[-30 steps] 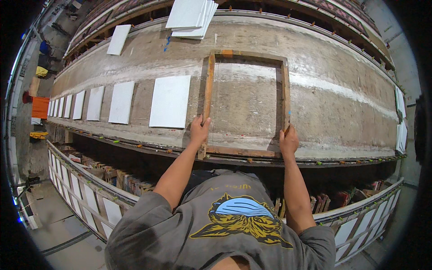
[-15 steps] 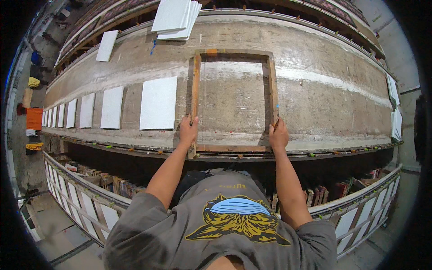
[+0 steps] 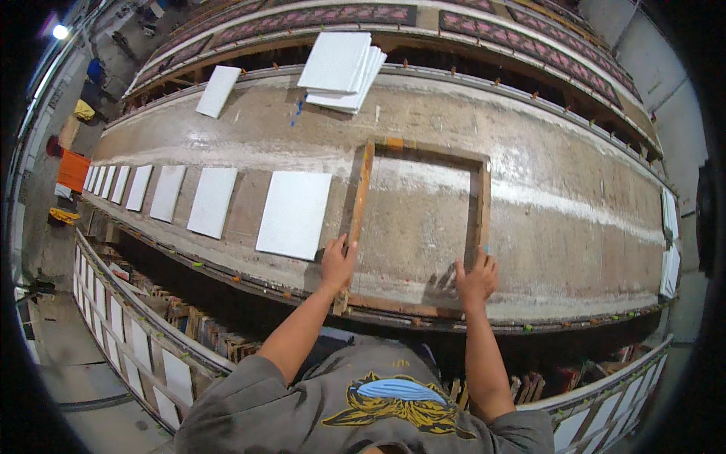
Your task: The person repeatedly picks up white rectangular tiles and places them into a wooden frame on a workbench, then removes them and repeats the cycle. The person handles the tiles one at a time, aligning them within the frame before taking them out again.
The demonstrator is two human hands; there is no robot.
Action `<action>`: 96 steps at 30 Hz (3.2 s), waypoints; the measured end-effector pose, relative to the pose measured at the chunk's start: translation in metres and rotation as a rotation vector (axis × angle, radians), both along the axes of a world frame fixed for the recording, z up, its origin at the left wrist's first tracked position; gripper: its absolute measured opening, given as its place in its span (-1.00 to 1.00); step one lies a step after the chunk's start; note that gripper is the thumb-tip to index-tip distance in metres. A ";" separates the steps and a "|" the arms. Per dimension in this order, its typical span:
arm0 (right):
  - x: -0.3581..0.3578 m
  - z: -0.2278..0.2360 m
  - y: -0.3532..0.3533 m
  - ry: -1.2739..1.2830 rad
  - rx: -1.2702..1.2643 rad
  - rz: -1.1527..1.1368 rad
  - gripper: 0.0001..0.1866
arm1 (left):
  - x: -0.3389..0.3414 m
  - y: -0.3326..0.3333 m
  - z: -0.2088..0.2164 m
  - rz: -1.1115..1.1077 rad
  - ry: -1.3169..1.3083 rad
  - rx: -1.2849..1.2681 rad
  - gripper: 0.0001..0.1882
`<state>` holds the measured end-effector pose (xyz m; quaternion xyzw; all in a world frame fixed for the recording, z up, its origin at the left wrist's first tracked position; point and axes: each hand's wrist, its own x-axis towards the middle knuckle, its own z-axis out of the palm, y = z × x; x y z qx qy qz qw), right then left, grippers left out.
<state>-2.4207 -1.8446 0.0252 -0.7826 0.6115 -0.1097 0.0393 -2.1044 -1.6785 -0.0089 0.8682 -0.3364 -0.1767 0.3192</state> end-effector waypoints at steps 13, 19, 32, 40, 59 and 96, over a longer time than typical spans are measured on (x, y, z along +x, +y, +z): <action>0.404 -0.010 -0.138 -0.793 0.166 0.416 -0.45 | 0.174 -0.158 0.015 0.086 -0.015 -0.350 -0.49; 0.554 -0.003 -0.219 -0.852 0.082 0.270 -0.27 | 0.298 -0.241 -0.013 0.140 -0.015 -0.429 -0.43; 0.586 -0.041 -0.291 -0.883 0.362 -0.036 -0.29 | 0.464 -0.350 0.000 0.219 0.388 -0.472 -0.35; 0.557 -0.006 -0.277 -1.219 0.595 -0.177 -0.39 | 0.428 -0.301 0.058 0.154 0.711 -0.602 -0.57; 0.255 0.121 -0.187 -0.748 0.129 0.419 -0.65 | 0.205 -0.176 0.174 -0.144 -0.317 -0.779 -0.26; 0.074 -0.116 -0.054 -1.017 0.493 -0.015 -0.36 | -0.006 -0.082 -0.004 -0.258 0.159 0.077 -0.38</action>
